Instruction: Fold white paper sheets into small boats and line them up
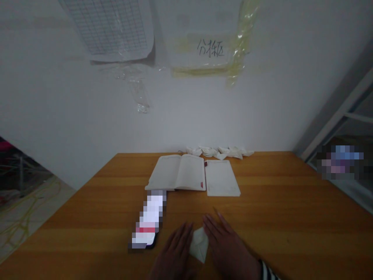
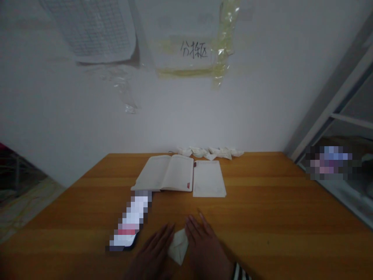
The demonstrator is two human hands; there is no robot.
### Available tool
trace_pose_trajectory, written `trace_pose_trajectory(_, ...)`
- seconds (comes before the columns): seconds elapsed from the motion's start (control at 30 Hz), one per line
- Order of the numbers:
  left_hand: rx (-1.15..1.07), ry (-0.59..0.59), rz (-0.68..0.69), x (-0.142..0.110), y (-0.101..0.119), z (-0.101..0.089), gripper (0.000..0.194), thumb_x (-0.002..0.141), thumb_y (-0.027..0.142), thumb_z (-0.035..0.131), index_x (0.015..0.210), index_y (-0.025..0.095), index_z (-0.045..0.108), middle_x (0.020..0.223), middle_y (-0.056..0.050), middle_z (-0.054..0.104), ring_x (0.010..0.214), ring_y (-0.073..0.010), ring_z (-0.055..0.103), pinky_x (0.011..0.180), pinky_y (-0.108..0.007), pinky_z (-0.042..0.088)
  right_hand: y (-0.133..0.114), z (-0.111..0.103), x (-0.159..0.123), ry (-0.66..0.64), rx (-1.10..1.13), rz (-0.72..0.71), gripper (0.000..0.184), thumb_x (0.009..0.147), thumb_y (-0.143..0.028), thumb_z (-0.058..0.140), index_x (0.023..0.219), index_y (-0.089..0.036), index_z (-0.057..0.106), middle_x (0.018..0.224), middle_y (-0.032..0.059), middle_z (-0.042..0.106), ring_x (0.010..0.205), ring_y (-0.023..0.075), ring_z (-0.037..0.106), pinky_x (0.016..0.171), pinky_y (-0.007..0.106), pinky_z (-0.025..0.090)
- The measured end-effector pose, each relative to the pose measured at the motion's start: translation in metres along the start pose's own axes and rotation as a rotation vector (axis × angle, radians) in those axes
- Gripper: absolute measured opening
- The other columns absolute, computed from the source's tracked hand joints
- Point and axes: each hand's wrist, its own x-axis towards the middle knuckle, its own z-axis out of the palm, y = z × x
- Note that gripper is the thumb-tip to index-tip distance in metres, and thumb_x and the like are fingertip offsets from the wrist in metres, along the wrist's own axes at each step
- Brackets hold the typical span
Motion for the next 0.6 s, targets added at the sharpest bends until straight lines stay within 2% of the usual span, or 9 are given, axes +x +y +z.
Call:
trace_pose_trajectory(0.13, 0.005, -0.018, -0.054, 0.015, 0.002, -0.009, 0.083, 0.077, 0.034, 0.070, 0.150, 0.015, 0.035, 0.156, -0.014, 0.034, 0.141, -0.0329, 0.038, 0.110, -0.046, 0.042, -0.009, 0.010, 0.010, 0.011, -0.019, 0.142, 0.050, 0.094, -0.026, 0.045, 0.137, -0.003, 0.053, 0.148, 0.0202, 0.045, 0.141, 0.0319, 0.038, 0.118, 0.050, 0.030)
trace_pose_trajectory(0.23, 0.026, -0.023, -0.108, 0.042, 0.001, -0.020, 0.065, 0.082, 0.029, 0.063, 0.143, 0.013, 0.046, 0.152, -0.016, 0.041, 0.139, -0.0326, 0.041, 0.111, -0.049, 0.040, -0.012, 0.018, 0.022, 0.036, -0.035, 0.297, 0.053, 0.094, -0.029, 0.046, 0.138, -0.001, 0.052, 0.148, 0.0227, 0.044, 0.141, 0.0332, 0.038, 0.115, 0.049, 0.033)
trace_pose_trajectory(0.33, 0.088, -0.006, -0.151, 0.063, 0.002, -0.022, 0.052, 0.086, 0.027, 0.058, 0.135, 0.011, 0.055, 0.149, -0.020, 0.045, 0.139, -0.0364, 0.040, 0.112, -0.057, 0.034, -0.010, 0.023, 0.030, 0.057, -0.054, 0.360, 0.053, 0.093, -0.029, 0.048, 0.136, 0.002, 0.053, 0.146, 0.0255, 0.045, 0.139, 0.0344, 0.040, 0.116, 0.049, 0.033)
trace_pose_trajectory(0.43, 0.049, 0.047, -0.117, 0.068, 0.008, -0.017, 0.045, 0.089, 0.015, 0.046, 0.133, 0.009, 0.056, 0.142, -0.019, 0.053, 0.133, -0.0316, 0.049, 0.108, -0.051, 0.041, -0.009, 0.026, 0.032, 0.073, -0.064, 0.350, 0.052, 0.094, -0.027, 0.047, 0.135, 0.004, 0.053, 0.147, 0.0269, 0.043, 0.140, 0.0350, 0.038, 0.116, 0.049, 0.032)
trace_pose_trajectory(0.5, -0.032, 0.084, -0.151, 0.068, 0.014, -0.017, 0.043, 0.088, 0.010, 0.042, 0.128, 0.011, 0.059, 0.139, -0.018, 0.057, 0.129, -0.0297, 0.052, 0.105, -0.048, 0.043, -0.010, 0.026, 0.031, 0.073, -0.061, 0.359, 0.051, 0.095, -0.026, 0.045, 0.136, 0.003, 0.053, 0.148, 0.0261, 0.042, 0.142, 0.0347, 0.036, 0.117, 0.049, 0.031)
trace_pose_trajectory(0.6, -0.273, 0.088, -0.272, 0.071, 0.018, -0.028, 0.026, 0.087, 0.011, 0.047, 0.102, 0.017, 0.068, 0.119, -0.013, 0.065, 0.109, -0.0244, 0.061, 0.092, -0.037, 0.049, -0.013, 0.024, 0.030, 0.061, -0.045, 0.387, 0.049, 0.095, -0.024, 0.045, 0.136, 0.001, 0.053, 0.149, 0.0246, 0.042, 0.143, 0.0345, 0.034, 0.118, 0.050, 0.028)
